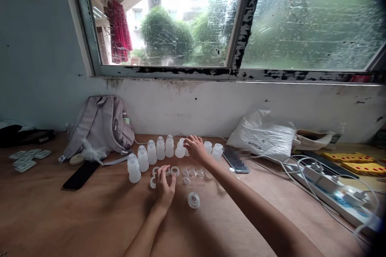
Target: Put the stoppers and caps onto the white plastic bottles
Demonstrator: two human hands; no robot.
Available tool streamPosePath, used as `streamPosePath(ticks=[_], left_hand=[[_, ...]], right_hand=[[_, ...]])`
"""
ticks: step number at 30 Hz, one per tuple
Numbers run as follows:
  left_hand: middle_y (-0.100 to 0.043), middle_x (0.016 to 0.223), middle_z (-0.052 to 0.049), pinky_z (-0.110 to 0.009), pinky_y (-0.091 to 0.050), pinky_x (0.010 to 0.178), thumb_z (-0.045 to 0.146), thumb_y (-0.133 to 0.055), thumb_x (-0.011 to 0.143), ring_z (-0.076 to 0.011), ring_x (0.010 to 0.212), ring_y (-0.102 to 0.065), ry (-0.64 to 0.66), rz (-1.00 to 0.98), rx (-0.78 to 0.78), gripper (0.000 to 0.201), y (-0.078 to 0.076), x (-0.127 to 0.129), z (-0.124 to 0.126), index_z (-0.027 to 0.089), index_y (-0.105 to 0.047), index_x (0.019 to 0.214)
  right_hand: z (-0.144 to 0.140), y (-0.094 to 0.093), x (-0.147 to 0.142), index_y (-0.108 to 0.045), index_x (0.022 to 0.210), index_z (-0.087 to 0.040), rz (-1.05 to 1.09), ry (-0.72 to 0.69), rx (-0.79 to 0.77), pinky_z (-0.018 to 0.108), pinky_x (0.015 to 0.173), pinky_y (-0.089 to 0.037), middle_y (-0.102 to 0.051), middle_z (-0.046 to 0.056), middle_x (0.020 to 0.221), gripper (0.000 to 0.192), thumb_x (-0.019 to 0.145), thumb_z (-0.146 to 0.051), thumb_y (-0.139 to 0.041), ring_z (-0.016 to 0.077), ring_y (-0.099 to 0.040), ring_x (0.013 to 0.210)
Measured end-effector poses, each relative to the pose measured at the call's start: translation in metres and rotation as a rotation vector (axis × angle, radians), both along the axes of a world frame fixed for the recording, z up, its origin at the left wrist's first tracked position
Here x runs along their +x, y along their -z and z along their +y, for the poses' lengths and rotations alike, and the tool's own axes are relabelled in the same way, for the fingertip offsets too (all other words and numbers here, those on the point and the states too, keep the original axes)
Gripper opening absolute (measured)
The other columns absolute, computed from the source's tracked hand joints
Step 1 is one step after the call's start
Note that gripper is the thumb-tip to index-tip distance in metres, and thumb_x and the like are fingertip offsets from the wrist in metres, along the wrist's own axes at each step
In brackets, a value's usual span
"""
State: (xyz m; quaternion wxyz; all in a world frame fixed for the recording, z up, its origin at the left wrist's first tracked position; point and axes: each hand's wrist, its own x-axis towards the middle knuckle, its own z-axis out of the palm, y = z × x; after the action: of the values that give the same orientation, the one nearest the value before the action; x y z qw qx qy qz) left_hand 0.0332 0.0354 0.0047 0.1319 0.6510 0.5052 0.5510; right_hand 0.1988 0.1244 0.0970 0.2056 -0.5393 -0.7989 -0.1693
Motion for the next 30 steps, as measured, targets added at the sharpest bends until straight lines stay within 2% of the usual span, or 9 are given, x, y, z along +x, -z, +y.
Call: streamPosePath(ticks=[4, 8, 10, 12, 14, 17, 23, 30], left_hand=[[-0.055, 0.101, -0.01, -0.038, -0.037, 0.088, 0.027, -0.041, 0.082, -0.022, 0.099, -0.049, 0.077, 0.045, 0.008, 0.024, -0.002, 0.001, -0.003, 0.017, -0.05, 0.102], [-0.06, 0.091, -0.007, -0.037, -0.039, 0.081, 0.033, -0.045, 0.08, -0.0213, 0.087, -0.053, 0.349, 0.201, -0.056, 0.022, -0.01, 0.0, -0.012, 0.02, -0.056, 0.094], [-0.06, 0.093, -0.006, -0.037, -0.038, 0.08, 0.04, -0.05, 0.076, -0.0224, 0.088, -0.052, 0.465, 0.296, -0.093, 0.029, -0.013, 0.0, -0.017, 0.02, -0.056, 0.096], [-0.058, 0.099, -0.007, -0.038, -0.037, 0.081, 0.049, -0.056, 0.069, -0.0245, 0.092, -0.05, 0.513, 0.375, -0.135, 0.043, -0.013, 0.002, -0.021, 0.021, -0.055, 0.102], [-0.055, 0.103, -0.007, -0.04, -0.035, 0.084, 0.055, -0.06, 0.061, -0.0259, 0.095, -0.048, 0.529, 0.443, -0.182, 0.056, -0.009, 0.006, -0.024, 0.022, -0.053, 0.106], [-0.053, 0.106, -0.005, -0.041, -0.031, 0.088, 0.055, -0.065, 0.055, -0.0252, 0.098, -0.045, 0.533, 0.524, -0.228, 0.06, -0.004, 0.011, -0.026, 0.025, -0.053, 0.106], [-0.055, 0.103, -0.002, -0.037, -0.031, 0.086, 0.042, -0.063, 0.064, -0.0222, 0.095, -0.045, 0.5, 0.586, -0.222, 0.041, 0.0, 0.017, -0.03, 0.024, -0.054, 0.099], [-0.058, 0.096, -0.004, -0.037, -0.033, 0.083, 0.032, -0.06, 0.067, -0.0216, 0.088, -0.048, 0.391, 0.479, -0.114, 0.033, -0.002, 0.012, -0.023, 0.02, -0.054, 0.098]], right_hand=[[0.026, 0.01, -0.011, -0.058, 0.09, -0.02, -0.067, 0.032, -0.017, 0.036, 0.082, -0.027, -0.057, 0.009, 0.098, 0.016, 0.084, -0.017, -0.044, 0.0225, -0.045, 0.092], [0.041, 0.02, -0.018, -0.059, 0.088, -0.019, -0.123, 0.062, -0.031, 0.038, 0.081, -0.026, -0.058, 0.01, 0.097, 0.019, 0.083, -0.012, -0.042, 0.0232, -0.046, 0.091], [0.045, 0.022, -0.02, -0.058, 0.089, -0.019, -0.139, 0.073, -0.036, 0.039, 0.081, -0.026, -0.057, 0.01, 0.098, 0.019, 0.083, -0.012, -0.042, 0.0234, -0.045, 0.092], [0.048, 0.022, -0.02, -0.058, 0.091, -0.019, -0.152, 0.08, -0.041, 0.039, 0.082, -0.027, -0.057, 0.01, 0.099, 0.019, 0.083, -0.012, -0.041, 0.0236, -0.045, 0.093], [0.051, 0.022, -0.02, -0.057, 0.092, -0.019, -0.162, 0.085, -0.05, 0.039, 0.082, -0.027, -0.057, 0.01, 0.098, 0.02, 0.083, -0.013, -0.041, 0.0237, -0.045, 0.094], [0.053, 0.021, -0.017, -0.057, 0.092, -0.02, -0.174, 0.092, -0.068, 0.039, 0.083, -0.028, -0.058, 0.01, 0.097, 0.02, 0.083, -0.014, -0.04, 0.0236, -0.045, 0.094], [0.055, 0.018, -0.013, -0.057, 0.092, -0.02, -0.188, 0.091, -0.082, 0.038, 0.083, -0.028, -0.058, 0.01, 0.097, 0.021, 0.083, -0.013, -0.039, 0.0231, -0.045, 0.096], [0.052, 0.018, -0.014, -0.056, 0.092, -0.02, -0.179, 0.071, -0.068, 0.037, 0.082, -0.029, -0.059, 0.01, 0.097, 0.016, 0.082, -0.015, -0.044, 0.0235, -0.046, 0.095]])
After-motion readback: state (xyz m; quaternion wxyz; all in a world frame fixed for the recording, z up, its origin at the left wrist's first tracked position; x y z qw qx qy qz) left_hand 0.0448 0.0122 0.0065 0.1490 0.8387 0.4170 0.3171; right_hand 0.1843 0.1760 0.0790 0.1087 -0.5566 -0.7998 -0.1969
